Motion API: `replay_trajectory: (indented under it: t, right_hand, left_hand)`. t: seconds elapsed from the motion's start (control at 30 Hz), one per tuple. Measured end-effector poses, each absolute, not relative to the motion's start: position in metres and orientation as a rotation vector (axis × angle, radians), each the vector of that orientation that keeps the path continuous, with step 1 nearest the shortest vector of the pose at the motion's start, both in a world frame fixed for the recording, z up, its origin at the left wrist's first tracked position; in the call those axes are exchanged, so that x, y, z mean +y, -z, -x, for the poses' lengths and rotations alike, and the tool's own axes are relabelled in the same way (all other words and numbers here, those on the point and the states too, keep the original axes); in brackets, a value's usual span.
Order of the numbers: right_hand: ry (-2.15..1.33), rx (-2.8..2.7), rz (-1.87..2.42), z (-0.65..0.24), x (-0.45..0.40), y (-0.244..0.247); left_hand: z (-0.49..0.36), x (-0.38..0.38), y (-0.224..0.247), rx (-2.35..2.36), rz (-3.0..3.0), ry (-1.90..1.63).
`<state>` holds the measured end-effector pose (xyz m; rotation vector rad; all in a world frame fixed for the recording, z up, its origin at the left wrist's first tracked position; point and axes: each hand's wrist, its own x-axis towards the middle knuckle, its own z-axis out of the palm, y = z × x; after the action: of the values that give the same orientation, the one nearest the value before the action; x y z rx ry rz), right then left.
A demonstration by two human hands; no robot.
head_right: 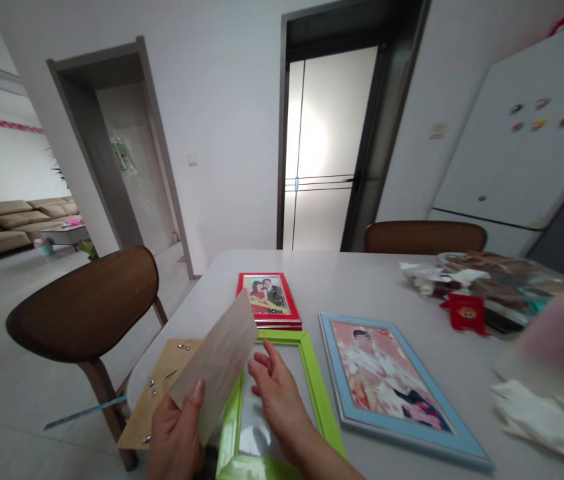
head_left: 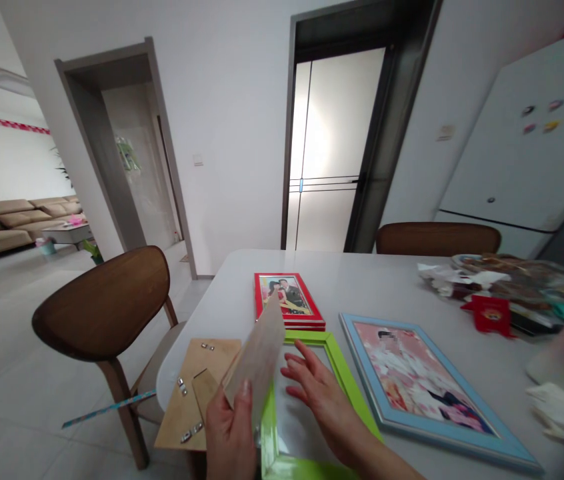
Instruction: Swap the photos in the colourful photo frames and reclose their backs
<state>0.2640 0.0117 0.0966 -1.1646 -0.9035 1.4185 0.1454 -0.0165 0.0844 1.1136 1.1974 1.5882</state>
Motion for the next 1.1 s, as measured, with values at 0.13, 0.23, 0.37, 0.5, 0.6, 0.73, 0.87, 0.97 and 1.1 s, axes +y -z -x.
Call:
replay_trajectory:
  t: [0.13,0.23,0.37,0.5,0.6,0.73,0.87,0.97,1.1]
  right_hand:
    - [-1.486,-0.912,1.101,-0.28,0.014,-0.074]
    - [-1.367,-0.996,1.19,-0.3,0.017,-0.077]
    - [-1.359,-1.015,1.366,-0.327,0.021,-0.088]
    - [-1.253,-1.15,1.466,-0.339,0.027,-0.081]
    - [-1.181,-1.231,1.544,-0.338,0.032,-0.069]
    - [-1.134,-1.23,1.526,-0.334,0.037,-0.059]
    - [-0.982,-1.468,1.578,-0.335,0.04,-0.062]
    - [-0.63,-1.773,1.66,-0.337,0.041,-0.065]
    - [-0.174,-1.963,1.853,-0.339,0.042,-0.058]
  left_hand:
    - [-0.166,-0.02,-0.076,1.056,-0.813,-1.538]
    - [-0.168,-0.017,-0.067,0.985,-0.918,-1.51]
    - [-0.154,-0.011,-0.053,1.045,-1.218,-1.333]
    - [-0.145,-0.011,-0.037,1.233,-1.692,-1.116]
    - [-0.143,-0.013,-0.03,1.21,-1.975,-1.014]
    - [-0.144,-0.014,-0.029,1.193,-2.162,-0.943]
    - [-0.144,-0.012,-0.03,1.208,-2.293,-0.864]
    - [-0.146,-0.011,-0.028,1.216,-2.403,-0.766]
    - [-0.148,-0.009,-0.025,1.224,-2.479,-0.672]
